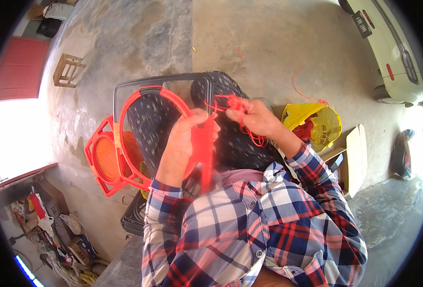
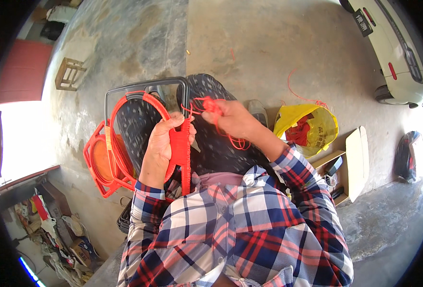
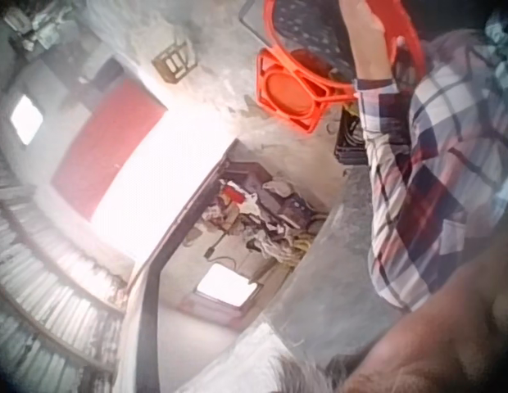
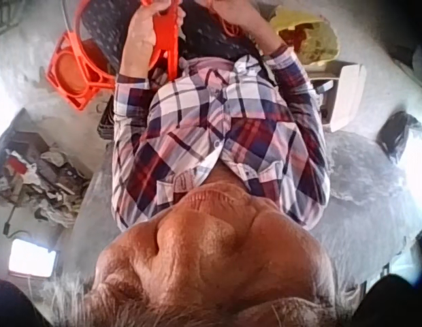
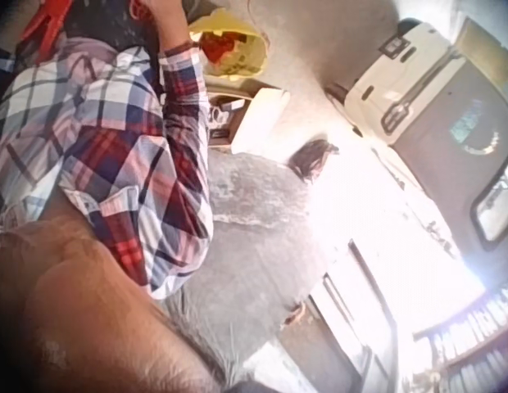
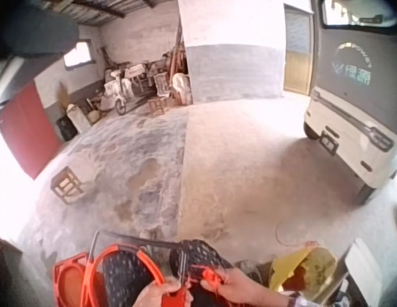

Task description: The person winds red cord around a red plastic frame by hand.

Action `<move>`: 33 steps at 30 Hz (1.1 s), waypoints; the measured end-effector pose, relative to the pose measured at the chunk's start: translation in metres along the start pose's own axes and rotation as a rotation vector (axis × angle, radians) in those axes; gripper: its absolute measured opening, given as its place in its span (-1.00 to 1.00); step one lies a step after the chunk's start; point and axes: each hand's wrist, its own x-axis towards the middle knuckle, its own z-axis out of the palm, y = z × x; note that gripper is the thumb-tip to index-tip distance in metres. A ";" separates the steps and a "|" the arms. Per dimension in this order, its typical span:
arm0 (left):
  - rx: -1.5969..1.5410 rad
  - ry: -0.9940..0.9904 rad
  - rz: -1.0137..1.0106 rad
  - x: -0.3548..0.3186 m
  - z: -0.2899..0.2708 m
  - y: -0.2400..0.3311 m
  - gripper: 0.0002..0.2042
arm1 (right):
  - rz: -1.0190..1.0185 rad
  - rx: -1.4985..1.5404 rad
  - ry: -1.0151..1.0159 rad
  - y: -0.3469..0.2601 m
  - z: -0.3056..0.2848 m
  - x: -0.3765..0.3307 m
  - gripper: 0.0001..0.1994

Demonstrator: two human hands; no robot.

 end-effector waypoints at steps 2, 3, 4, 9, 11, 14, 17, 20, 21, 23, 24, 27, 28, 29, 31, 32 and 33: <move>-0.025 0.015 0.018 -0.002 0.003 0.001 -0.81 | 0.175 0.008 -0.028 -0.003 -0.007 -0.008 -0.82; -0.069 0.064 -0.004 -0.006 0.012 0.004 -0.81 | 0.202 -0.015 -0.075 -0.009 -0.011 -0.019 -0.82; -0.114 0.112 -0.027 -0.008 0.017 0.005 -0.82 | 0.229 -0.038 -0.122 -0.013 -0.012 -0.028 -0.80; -0.069 0.097 -0.021 0.002 -0.002 0.002 -0.85 | 0.084 0.116 -0.115 0.000 -0.014 -0.042 -0.80; -0.125 0.083 -0.030 0.002 -0.001 -0.003 -0.87 | 0.344 0.000 -0.060 0.018 -0.042 -0.033 -0.84; -0.035 0.134 -0.025 0.002 0.001 0.003 -0.85 | 0.081 -0.574 0.236 0.038 -0.082 -0.023 -0.77; -0.099 0.077 0.152 0.005 -0.001 -0.009 -0.74 | 0.130 -0.498 0.176 0.033 -0.109 0.001 -0.67; -0.034 0.184 0.475 0.003 0.000 -0.012 -0.59 | -0.140 -0.678 0.182 -0.022 -0.078 0.029 -0.72; 0.046 0.236 0.526 0.003 0.002 -0.012 -0.47 | -0.125 -0.700 0.273 -0.033 -0.066 0.036 -0.73; 0.037 0.222 0.629 0.004 0.002 -0.016 -0.43 | -0.172 -0.778 0.177 -0.053 -0.030 0.056 -0.87; 0.015 0.185 0.712 0.010 0.003 -0.019 -0.39 | -0.328 -0.852 0.109 -0.050 -0.019 0.061 -0.90; 0.019 0.054 0.644 0.008 0.012 -0.015 -0.37 | -0.635 -0.924 -0.062 -0.031 0.015 0.069 -0.91; -0.034 -0.023 0.575 0.009 0.015 -0.014 -0.37 | -0.706 -0.900 -0.026 -0.026 0.016 0.069 -0.89; 0.029 -0.020 0.486 0.011 0.014 -0.010 -0.40 | -0.710 -0.901 -0.031 -0.029 0.012 0.070 -0.89; -0.092 -0.069 0.378 0.008 0.014 -0.005 -0.41 | -0.725 -0.425 0.579 -0.033 -0.005 0.067 -0.78; -0.209 -0.116 0.265 0.003 0.015 -0.003 -0.41 | -0.724 -0.424 0.570 -0.028 -0.014 0.058 -0.78; -0.208 -0.093 0.228 0.004 0.009 -0.002 -0.41 | -0.563 -0.416 0.465 -0.022 -0.026 0.049 -0.74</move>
